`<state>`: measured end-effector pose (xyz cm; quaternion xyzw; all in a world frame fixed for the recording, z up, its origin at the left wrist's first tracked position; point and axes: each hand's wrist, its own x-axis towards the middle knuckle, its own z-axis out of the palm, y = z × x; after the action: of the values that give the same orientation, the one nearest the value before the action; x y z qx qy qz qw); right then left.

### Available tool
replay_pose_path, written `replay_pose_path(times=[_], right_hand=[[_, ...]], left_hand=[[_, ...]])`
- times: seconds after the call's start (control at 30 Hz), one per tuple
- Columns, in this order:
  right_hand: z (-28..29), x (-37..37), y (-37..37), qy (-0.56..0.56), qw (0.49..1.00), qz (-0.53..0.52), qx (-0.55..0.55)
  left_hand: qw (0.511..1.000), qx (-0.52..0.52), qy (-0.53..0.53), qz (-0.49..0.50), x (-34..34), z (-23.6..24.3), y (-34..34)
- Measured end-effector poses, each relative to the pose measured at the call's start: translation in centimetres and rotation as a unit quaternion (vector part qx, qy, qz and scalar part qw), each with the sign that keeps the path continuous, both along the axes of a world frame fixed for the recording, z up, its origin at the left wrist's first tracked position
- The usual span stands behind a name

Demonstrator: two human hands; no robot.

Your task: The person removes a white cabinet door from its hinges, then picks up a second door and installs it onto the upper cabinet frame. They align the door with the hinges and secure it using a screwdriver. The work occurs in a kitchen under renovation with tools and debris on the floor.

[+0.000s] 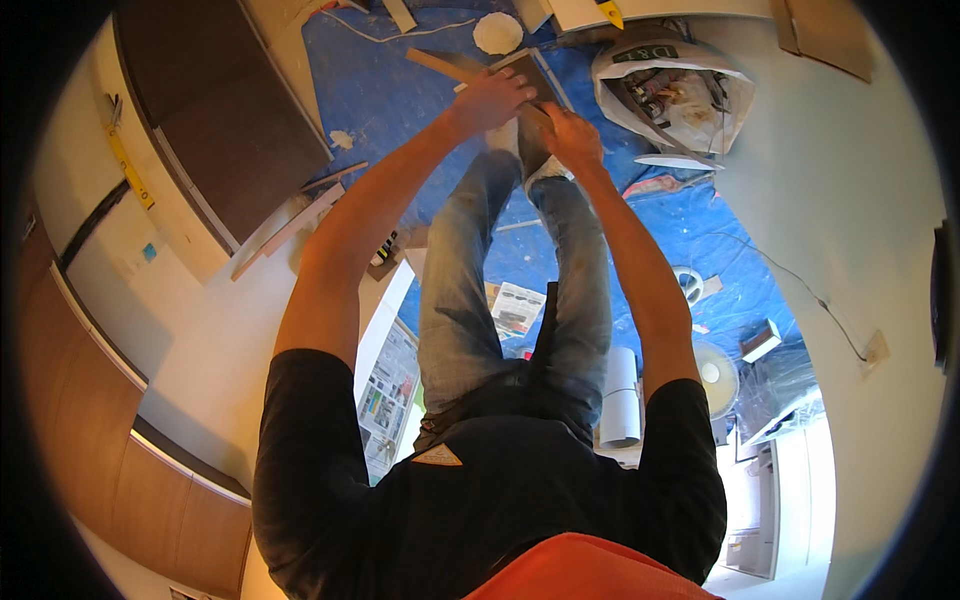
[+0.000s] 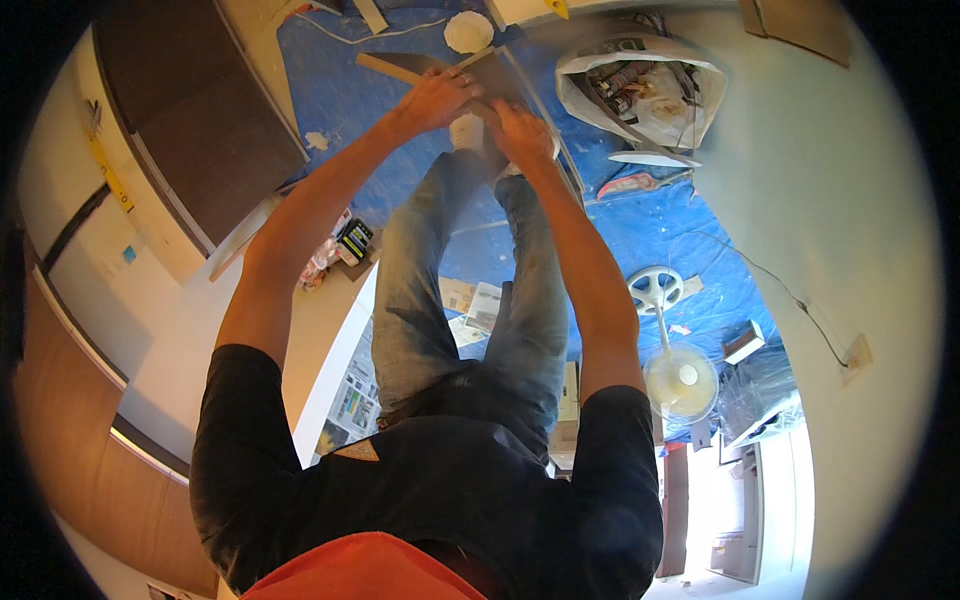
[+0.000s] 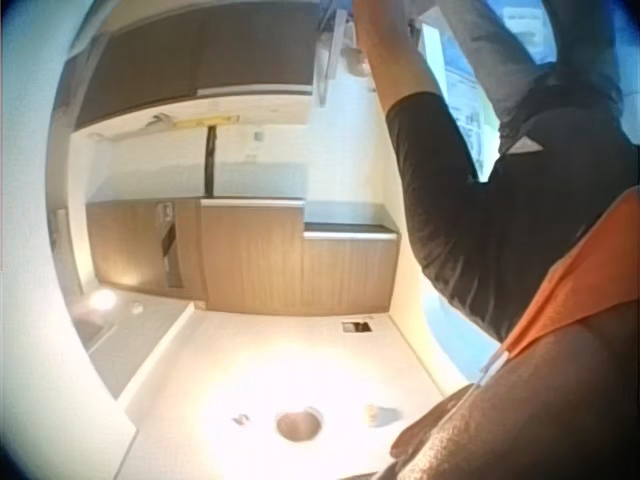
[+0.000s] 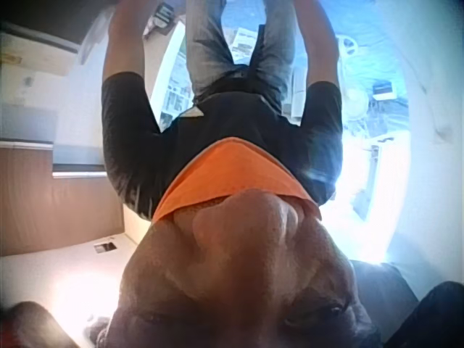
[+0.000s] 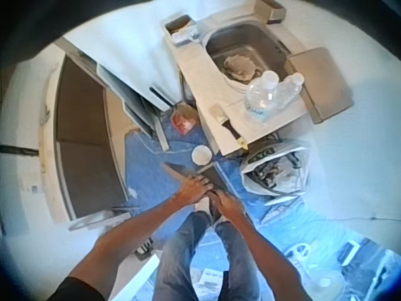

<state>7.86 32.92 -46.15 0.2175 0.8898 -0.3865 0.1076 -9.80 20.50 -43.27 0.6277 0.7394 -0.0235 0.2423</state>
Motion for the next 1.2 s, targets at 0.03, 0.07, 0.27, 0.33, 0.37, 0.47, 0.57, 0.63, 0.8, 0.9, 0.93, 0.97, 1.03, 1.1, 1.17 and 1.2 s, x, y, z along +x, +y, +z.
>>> replay_pose_path(times=[0.03, 0.07, 0.27, 0.33, 0.37, 0.47, 0.57, 0.63, 0.8, 0.9, 0.93, 0.97, 1.03, 1.1, 1.17, 1.2], right_hand=[[0.0, 0.1, -0.1, -0.002, 1.0, 0.004, -0.001], [0.0, 0.1, -0.2, -0.005, 1.0, 0.007, -0.003], [-0.6, 0.7, -1.3, -0.029, 0.999, 0.021, 0.034], [-0.6, 1.1, -2.1, -0.02, 0.998, 0.023, 0.05], [-0.4, 1.4, -2.7, -0.017, 0.998, 0.024, 0.059], [-0.4, 2.2, -4.5, -0.002, 0.997, 0.014, 0.079], [-1.5, 2.3, -6.0, -0.009, 0.994, 0.015, 0.108], [-2.8, 1.3, -6.7, -0.02, 0.988, 0.021, 0.151], [-2.6, -1.5, -9.0, 0.0, 0.975, 0.0, 0.222], [0.1, -2.4, -10.7, 0.032, 0.979, 0.009, 0.2], [0.8, -2.9, -11.4, 0.02, 0.978, 0.027, 0.207], [1.1, -3.6, -11.9, -0.007, 0.973, 0.034, 0.226], [0.6, -4.6, -12.7, 0.025, 0.979, 0.064, 0.191], [-1.0, -5.4, -13.1, 0.055, 0.971, 0.083, 0.217], [-3.3, -6.3, -12.8, 0.017, 0.968, 0.068, 0.241], [-3.9, -6.0, -12.0, 0.005, 0.962, 0.052, 0.269]], left_hand=[[1.0, -0.009, 0.001, -0.003, 0.1, -0.1, 0.1], [1.0, -0.015, 0.004, -0.006, 0.3, -0.1, 0.0], [0.998, -0.009, 0.033, -0.049, 0.4, -0.9, -1.1], [0.998, -0.011, 0.034, -0.054, 0.6, -1.3, -1.8], [0.998, -0.025, 0.029, -0.052, 0.8, -1.4, -2.3], [0.995, -0.048, 0.047, -0.072, 1.6, -1.2, -3.9], [0.994, 0.025, 0.058, -0.093, 1.8, -1.0, -5.5], [0.991, 0.045, 0.056, -0.114, 1.6, -1.3, -6.0], [0.914, 0.399, -0.07, -0.018, 1.3, -1.4, -11.0], [0.87, 0.469, -0.12, 0.093, 2.0, 0.1, -19.1], [0.877, 0.442, -0.126, 0.141, 2.2, 0.2, -22.5], [0.867, 0.43, -0.185, 0.172, 2.0, -0.6, -25.5], [0.865, 0.345, -0.26, 0.257, 2.0, -4.5, -32.0], [0.889, 0.255, -0.233, 0.299, 2.2, -10.6, -39.5], [0.918, 0.203, -0.193, 0.282, 2.2, -17.5, -47.6], [0.92, 0.199, -0.184, 0.284, 2.8, -20.6, -51.5]])
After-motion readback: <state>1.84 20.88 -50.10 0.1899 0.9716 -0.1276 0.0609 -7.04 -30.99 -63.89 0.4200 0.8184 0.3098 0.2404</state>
